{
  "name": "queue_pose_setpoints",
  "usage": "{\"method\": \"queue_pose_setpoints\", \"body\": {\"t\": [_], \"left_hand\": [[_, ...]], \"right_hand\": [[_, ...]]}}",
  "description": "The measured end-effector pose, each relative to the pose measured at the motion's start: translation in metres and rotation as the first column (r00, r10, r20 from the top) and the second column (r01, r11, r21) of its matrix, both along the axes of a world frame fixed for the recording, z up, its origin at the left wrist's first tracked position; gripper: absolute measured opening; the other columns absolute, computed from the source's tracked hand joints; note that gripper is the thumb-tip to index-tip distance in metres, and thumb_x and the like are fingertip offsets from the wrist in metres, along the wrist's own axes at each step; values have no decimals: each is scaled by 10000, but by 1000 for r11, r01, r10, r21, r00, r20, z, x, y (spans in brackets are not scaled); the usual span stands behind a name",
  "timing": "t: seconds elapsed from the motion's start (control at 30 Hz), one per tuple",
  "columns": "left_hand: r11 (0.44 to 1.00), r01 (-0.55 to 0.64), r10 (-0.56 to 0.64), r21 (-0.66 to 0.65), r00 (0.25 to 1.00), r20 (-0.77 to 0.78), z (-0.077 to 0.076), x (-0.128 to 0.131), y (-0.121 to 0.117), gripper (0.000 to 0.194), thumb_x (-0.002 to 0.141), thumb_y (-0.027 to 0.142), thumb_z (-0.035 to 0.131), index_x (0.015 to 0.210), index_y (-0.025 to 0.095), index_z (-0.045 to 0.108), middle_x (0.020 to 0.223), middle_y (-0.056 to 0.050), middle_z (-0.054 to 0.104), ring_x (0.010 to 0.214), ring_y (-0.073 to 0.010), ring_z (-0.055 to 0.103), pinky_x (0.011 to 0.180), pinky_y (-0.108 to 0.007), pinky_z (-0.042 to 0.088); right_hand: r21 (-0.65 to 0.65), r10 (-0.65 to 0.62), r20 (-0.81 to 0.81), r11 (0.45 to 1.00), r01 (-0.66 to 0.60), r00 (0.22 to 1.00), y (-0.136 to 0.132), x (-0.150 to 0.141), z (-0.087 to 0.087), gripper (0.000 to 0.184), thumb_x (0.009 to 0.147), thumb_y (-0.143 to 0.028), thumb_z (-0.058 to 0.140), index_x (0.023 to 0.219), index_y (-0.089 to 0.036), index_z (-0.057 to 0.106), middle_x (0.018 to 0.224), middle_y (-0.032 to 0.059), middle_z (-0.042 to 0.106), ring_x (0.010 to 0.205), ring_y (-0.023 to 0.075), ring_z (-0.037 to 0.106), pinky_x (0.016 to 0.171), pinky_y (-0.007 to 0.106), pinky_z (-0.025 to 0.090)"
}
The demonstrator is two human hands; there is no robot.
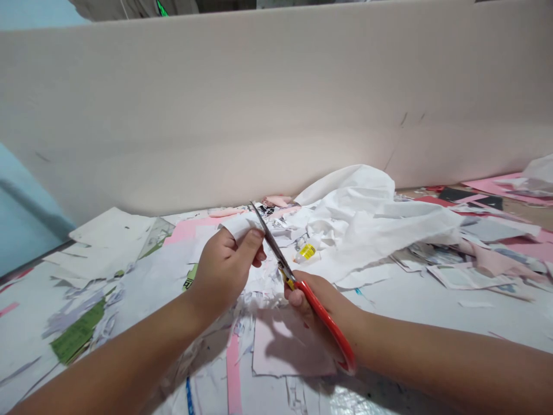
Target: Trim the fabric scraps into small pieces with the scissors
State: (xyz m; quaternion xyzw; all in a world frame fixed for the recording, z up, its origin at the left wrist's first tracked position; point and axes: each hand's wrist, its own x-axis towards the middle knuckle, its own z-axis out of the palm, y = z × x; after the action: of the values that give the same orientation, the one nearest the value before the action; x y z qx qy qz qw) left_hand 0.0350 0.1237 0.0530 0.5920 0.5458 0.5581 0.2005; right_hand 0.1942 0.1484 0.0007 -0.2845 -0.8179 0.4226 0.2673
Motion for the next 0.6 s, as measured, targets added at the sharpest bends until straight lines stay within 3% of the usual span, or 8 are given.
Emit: {"method": "queue_pose_setpoints", "body": {"t": [0.3,0.6], "left_hand": [[999,-7,6,-45,1000,-30,3,0,-2,339,819,325,461,509,193,497,481,34,501,499,-96,474,524,-212,402],[995,33,-36,-89,999,-28,1,-6,0,355,821,350,451,505,194,501,483,29,495,506,-106,462,538,-232,393]], "right_hand": [[100,-39,16,994,37,999,2,-2,-5,485,820,-634,271,623,-191,303,574,-35,321,518,94,285,457,237,242],[65,-43,-14,997,44,999,3,-2,-12,494,810,-640,296,605,-191,310,560,-39,317,514,94,291,445,218,240]]}}
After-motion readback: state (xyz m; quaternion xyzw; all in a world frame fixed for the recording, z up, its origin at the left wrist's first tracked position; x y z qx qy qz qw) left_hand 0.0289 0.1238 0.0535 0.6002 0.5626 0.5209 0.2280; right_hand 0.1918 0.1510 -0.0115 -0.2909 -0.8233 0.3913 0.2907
